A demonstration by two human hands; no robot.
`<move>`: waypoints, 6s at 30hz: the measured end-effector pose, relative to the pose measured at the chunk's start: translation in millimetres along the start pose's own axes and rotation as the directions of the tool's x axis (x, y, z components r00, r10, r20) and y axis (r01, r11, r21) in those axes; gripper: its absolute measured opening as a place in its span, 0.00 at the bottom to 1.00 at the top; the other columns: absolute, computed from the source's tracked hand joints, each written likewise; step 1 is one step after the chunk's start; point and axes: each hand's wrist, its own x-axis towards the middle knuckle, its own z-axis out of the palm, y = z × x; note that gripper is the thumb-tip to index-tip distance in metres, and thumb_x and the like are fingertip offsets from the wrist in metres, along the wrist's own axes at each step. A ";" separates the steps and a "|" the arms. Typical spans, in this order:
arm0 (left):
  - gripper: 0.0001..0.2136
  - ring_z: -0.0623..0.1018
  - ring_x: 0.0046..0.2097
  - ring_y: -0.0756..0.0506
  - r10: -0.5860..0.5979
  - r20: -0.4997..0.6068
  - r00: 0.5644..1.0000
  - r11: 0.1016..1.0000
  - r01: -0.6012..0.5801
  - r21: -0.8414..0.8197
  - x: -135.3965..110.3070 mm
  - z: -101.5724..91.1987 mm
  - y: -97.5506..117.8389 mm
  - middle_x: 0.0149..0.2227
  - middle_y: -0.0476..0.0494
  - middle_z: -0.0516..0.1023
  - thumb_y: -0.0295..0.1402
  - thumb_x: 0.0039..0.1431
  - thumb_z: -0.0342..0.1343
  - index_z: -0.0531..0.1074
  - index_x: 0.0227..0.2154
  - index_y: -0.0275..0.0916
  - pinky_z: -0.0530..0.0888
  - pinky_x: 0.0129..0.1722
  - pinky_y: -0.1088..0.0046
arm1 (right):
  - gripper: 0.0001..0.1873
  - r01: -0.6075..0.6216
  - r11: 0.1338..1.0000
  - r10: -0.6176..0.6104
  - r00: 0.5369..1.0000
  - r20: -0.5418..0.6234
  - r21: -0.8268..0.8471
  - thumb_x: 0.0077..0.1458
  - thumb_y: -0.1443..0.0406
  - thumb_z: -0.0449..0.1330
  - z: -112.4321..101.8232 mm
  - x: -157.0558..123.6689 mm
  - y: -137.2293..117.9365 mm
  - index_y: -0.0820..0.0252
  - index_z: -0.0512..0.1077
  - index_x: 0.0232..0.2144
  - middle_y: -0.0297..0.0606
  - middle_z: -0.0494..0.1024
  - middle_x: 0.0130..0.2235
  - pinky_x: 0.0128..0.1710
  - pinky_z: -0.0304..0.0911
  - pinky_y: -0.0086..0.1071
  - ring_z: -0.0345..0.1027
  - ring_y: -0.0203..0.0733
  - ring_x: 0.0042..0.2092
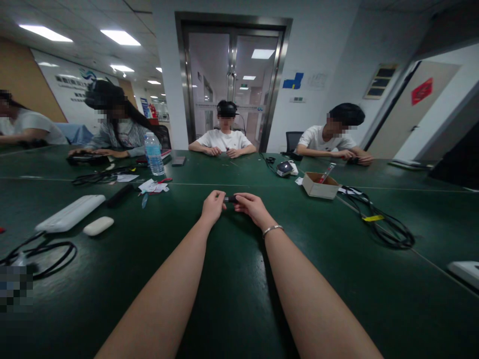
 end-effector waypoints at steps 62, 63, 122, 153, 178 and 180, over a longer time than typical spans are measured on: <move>0.12 0.68 0.26 0.50 0.042 0.084 0.996 0.997 -0.036 -0.071 -1.8 -0.1 2.6 0.24 0.48 0.69 0.35 0.55 0.47 0.73 0.34 0.36 0.64 0.27 0.75 | 0.07 0.022 0.999 -0.023 1.000 0.020 0.029 0.50 0.72 0.61 -3.0 2.6 2.7 0.64 0.75 0.34 0.38 0.77 0.30 0.25 0.72 0.26 0.71 0.33 0.25; 0.12 0.69 0.27 0.49 0.048 0.087 0.995 0.997 -0.041 -0.072 -1.5 0.1 1.9 0.24 0.48 0.69 0.35 0.55 0.47 0.73 0.35 0.36 0.64 0.28 0.75 | 0.07 0.021 0.999 -0.022 1.000 0.022 0.027 0.50 0.72 0.61 -2.9 2.6 2.6 0.64 0.75 0.34 0.38 0.77 0.30 0.25 0.72 0.26 0.71 0.33 0.25; 0.12 0.75 0.36 0.47 0.138 0.054 0.989 0.965 -0.121 -0.233 2.4 -1.9 -4.4 0.33 0.43 0.76 0.32 0.45 0.61 0.71 0.34 0.35 0.72 0.40 0.68 | 0.21 -0.085 0.996 0.089 0.988 0.123 -0.034 0.53 0.64 0.59 -1.1 -2.0 -10.5 0.53 0.57 0.47 0.30 0.71 0.32 0.19 0.69 0.28 0.63 0.30 0.18; 0.14 0.76 0.36 0.47 0.128 0.028 0.991 0.957 -0.116 -0.267 2.5 -1.1 -3.5 0.32 0.44 0.75 0.32 0.45 0.61 0.70 0.36 0.36 0.72 0.39 0.69 | 0.18 -0.147 0.984 0.155 0.985 0.073 -0.098 0.56 0.59 0.57 -3.0 0.2 -12.1 0.56 0.57 0.46 0.33 0.72 0.30 0.12 0.62 0.25 0.59 0.29 0.14; 0.11 0.75 0.32 0.48 0.111 -0.005 0.994 0.958 -0.108 -0.266 1.1 -1.5 -1.0 0.29 0.45 0.75 0.31 0.45 0.60 0.69 0.34 0.35 0.72 0.37 0.69 | 0.28 -0.117 0.992 0.122 0.983 0.139 -0.044 0.52 0.63 0.61 -4.9 -1.6 -12.2 0.49 0.50 0.50 0.32 0.71 0.36 0.18 0.69 0.27 0.67 0.31 0.20; 0.11 0.75 0.32 0.48 0.112 -0.012 0.994 0.956 -0.111 -0.271 1.5 -1.4 -1.4 0.29 0.46 0.74 0.30 0.45 0.60 0.69 0.34 0.35 0.72 0.36 0.69 | 0.21 -0.149 0.986 0.158 0.977 0.144 -0.071 0.55 0.61 0.57 -5.0 -1.3 -12.0 0.52 0.53 0.48 0.33 0.72 0.33 0.15 0.66 0.26 0.63 0.30 0.17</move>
